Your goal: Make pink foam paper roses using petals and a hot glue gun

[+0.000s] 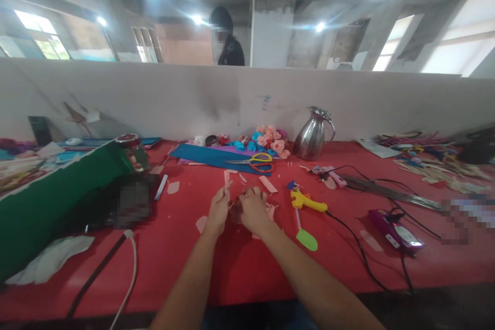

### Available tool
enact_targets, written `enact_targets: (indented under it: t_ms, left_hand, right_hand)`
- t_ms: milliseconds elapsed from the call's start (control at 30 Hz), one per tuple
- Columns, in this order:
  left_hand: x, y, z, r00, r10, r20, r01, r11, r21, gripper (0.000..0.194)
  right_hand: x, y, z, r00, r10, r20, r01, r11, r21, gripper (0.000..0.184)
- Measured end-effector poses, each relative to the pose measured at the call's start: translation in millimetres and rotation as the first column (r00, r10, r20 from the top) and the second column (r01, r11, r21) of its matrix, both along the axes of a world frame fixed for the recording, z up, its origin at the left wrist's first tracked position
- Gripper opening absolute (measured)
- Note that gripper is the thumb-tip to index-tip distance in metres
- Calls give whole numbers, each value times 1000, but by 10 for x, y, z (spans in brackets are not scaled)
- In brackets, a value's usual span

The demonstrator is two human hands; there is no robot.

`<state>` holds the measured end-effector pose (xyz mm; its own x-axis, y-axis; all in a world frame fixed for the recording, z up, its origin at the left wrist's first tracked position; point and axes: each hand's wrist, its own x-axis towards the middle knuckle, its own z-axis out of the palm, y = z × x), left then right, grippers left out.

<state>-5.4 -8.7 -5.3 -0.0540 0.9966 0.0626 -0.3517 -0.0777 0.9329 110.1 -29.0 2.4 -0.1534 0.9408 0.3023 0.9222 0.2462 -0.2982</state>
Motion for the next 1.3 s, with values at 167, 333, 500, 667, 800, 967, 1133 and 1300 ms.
enact_targets:
  t_ms: [167,333,500,667,800,967,1133,1300]
  left_hand:
    - [-21,3,26,995,-103,-2,103,995,18,36]
    - [-19,11,42,998,-60,5,60,996,60,20]
    - [-30,-16,72,984,-102,147,105,994,-12,23]
    - [-79,27,37,937,-138,320,162,985,-52,20]
    - [-92,40,26,901,-126,416,202,969,-143,14]
    - [-71,18,45,893,-125,432,227,954,-193,7]
    - [-59,7,46,893,-158,421,254,950,-183,5]
    - [-43,-13,55,909,-199,366,267,953,-145,12]
  right_hand:
    - [-80,18,-62,998,-8,-58,5,999,-54,11]
    - [36,45,-78,839,43,-542,-32,999,29,13]
    - [127,152,-166,448,72,-891,-72,996,45,25]
    - [163,203,-144,143,8,-990,-152,988,-14,33]
    - [182,179,-91,28,-57,-998,-173,983,-61,28]
    - [201,161,-55,-40,-66,-997,-176,983,-58,30]
    - [203,162,-15,-202,-64,-977,-238,971,-14,29]
    - [190,149,-19,-201,-129,-971,-303,951,-64,27]
